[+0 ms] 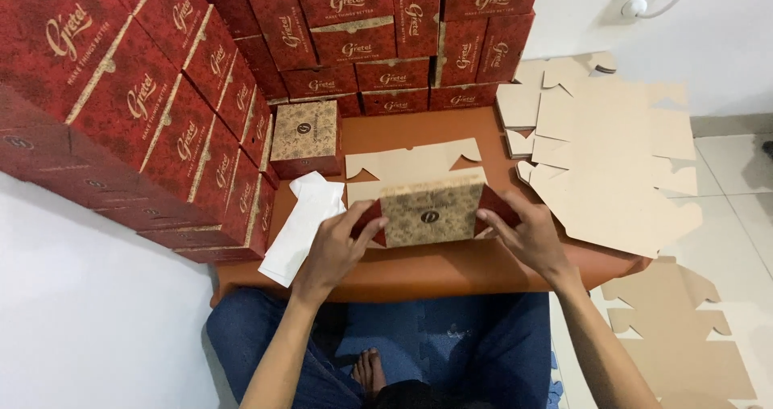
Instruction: Folding flat cardboard templates into finished boxes and stacking them.
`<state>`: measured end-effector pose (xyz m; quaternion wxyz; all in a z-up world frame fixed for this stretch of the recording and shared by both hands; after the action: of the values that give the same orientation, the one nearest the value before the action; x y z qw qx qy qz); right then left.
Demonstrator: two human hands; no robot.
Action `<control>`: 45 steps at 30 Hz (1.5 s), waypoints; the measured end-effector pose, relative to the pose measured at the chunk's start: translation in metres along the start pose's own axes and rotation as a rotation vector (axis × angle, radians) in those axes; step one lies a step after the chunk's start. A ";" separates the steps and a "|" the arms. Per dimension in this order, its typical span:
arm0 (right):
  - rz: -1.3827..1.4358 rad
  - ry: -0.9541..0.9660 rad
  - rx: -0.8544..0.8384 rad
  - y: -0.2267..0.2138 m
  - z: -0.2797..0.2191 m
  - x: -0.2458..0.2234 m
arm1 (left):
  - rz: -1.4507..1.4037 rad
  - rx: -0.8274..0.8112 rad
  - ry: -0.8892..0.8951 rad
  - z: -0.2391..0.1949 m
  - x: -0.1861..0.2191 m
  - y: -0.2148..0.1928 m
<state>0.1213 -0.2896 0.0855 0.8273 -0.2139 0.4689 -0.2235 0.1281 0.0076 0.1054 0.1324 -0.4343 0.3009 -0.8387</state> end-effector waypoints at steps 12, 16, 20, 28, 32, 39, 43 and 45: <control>0.043 0.058 0.083 0.004 0.041 0.020 | -0.085 0.183 -0.095 0.040 -0.030 -0.002; 0.084 0.063 0.056 -0.001 0.044 -0.011 | -0.241 0.167 -0.183 0.041 -0.039 -0.003; 0.200 0.109 -0.004 -0.008 0.051 -0.008 | -0.333 0.167 -0.245 0.045 -0.064 0.002; -0.026 0.136 -0.047 0.014 0.072 0.019 | -0.261 0.190 -0.293 0.063 -0.091 0.016; -0.252 0.128 0.080 0.026 0.077 0.049 | -0.095 0.230 -0.244 0.064 -0.088 0.017; -0.457 0.007 0.301 0.055 0.072 0.058 | 0.203 0.358 -0.052 0.066 -0.118 0.043; -0.454 -0.074 0.299 0.067 0.069 0.059 | 0.271 0.382 0.023 0.067 -0.129 0.056; -0.661 -0.112 0.315 0.075 0.066 0.066 | 0.337 0.402 0.004 0.066 -0.134 0.058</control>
<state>0.2218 -0.2575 0.0292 0.7577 -0.2358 0.2884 -0.5359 0.2575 0.0013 0.0118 0.3532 -0.3412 0.1968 -0.8486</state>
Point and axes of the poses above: each hand's wrist, its own z-axis towards the middle knuckle, its own y-axis out of the palm, x = y × z, the point moved 7 cm from there along z, towards the middle knuckle, and after that the axes turned 3 degrees about -x, right-handed, at the moved point
